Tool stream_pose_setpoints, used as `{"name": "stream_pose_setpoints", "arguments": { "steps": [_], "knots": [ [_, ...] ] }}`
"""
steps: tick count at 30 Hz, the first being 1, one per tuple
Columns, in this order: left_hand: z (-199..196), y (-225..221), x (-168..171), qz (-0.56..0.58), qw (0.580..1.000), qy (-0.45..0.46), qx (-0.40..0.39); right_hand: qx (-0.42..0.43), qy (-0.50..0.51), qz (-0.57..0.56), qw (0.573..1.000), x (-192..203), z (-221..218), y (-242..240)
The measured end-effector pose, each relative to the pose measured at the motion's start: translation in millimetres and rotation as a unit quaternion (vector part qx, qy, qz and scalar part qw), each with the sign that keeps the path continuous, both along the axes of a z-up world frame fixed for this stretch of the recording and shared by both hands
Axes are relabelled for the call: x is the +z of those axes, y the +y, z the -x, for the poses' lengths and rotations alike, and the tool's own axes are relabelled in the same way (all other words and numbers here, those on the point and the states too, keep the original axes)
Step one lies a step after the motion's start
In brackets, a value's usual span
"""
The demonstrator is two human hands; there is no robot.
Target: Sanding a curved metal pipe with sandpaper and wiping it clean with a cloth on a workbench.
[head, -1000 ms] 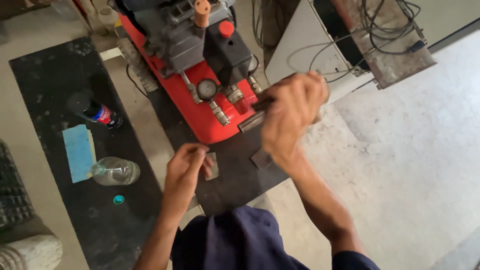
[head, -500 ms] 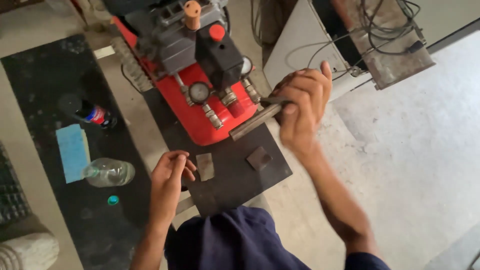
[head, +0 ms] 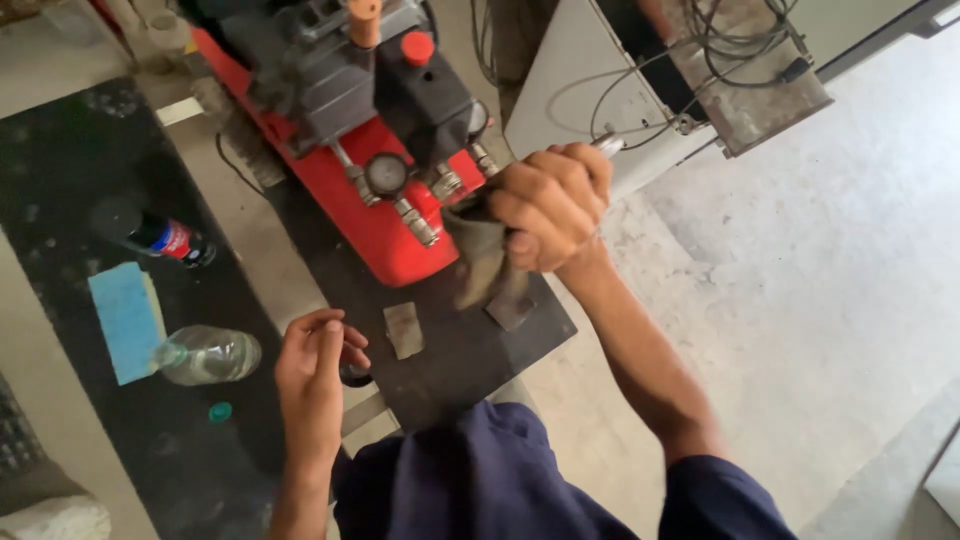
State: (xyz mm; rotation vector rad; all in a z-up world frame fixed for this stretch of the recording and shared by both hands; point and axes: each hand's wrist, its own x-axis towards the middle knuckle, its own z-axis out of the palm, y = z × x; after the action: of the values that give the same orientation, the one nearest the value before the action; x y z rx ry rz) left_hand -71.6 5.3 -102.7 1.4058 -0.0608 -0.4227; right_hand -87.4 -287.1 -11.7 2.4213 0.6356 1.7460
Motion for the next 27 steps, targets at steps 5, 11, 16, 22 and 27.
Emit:
{"name": "stream_pose_setpoints", "arguments": {
  "steps": [5,11,16,22,27],
  "knots": [
    [9,32,-11,-0.041,0.996,0.051,0.061,-0.04,-0.037,-0.105,0.993,-2,-1,10],
    [13,62,-20,-0.027,0.991,0.076,0.103,0.01,0.069,-0.161,0.985,23,10,39],
    [6,48,-31,-0.004,0.996,0.071,0.061,0.023,0.121,-0.101,0.987,20,20,36],
    [6,24,-6,0.007,1.0,0.02,-0.015,0.012,0.148,-0.217,0.965,38,25,60],
    [17,22,-12,0.0,1.0,0.0,-0.01,-0.085,0.221,-0.361,0.902,63,30,69]
  ]
}}
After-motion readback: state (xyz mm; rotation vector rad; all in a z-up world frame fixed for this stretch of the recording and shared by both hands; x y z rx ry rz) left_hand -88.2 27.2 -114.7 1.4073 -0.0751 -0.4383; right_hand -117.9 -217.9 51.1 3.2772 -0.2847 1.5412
